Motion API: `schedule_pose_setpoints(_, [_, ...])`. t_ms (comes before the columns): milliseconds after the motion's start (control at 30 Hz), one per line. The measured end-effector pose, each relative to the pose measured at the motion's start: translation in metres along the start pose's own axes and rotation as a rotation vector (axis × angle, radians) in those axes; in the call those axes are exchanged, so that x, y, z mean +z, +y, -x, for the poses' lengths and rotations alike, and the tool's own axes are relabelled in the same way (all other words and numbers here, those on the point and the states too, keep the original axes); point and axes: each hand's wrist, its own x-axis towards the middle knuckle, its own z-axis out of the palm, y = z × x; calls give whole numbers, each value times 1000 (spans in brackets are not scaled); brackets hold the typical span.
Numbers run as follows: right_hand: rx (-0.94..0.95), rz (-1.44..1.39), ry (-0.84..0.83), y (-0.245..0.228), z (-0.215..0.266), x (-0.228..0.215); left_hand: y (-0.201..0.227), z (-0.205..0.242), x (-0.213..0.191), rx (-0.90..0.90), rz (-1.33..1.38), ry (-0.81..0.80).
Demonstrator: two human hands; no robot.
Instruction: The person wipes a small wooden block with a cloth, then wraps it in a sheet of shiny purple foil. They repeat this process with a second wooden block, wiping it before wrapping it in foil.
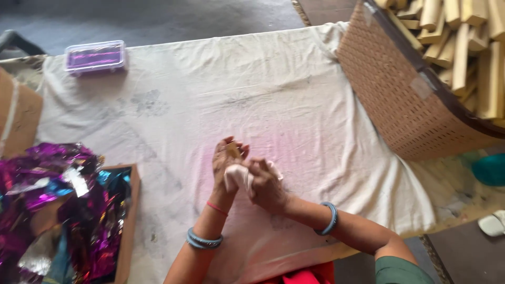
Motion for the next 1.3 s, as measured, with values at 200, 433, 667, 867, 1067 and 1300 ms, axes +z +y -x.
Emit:
schedule_pose_setpoints(200, [-186, -163, -214, 37, 45, -52, 18, -20, -20, 87, -250, 280])
schedule_pose_setpoints(433, [418, 173, -80, 156, 61, -154, 69, -78, -52, 104, -442, 269])
schedule_pose_setpoints(667, [502, 256, -111, 135, 67, -263, 91, -90, -66, 175, -1173, 351])
schedule_pose_setpoints(867, [698, 997, 239, 165, 61, -370, 73, -49, 2, 602, -1777, 158])
schedule_pose_setpoints(1067, [731, 1047, 122, 226, 92, -377, 34, -2, 44, 436, -1446, -78])
schedule_pose_setpoints(1300, [571, 1128, 432, 195, 70, -382, 6, 24, 34, 54, -1340, -155])
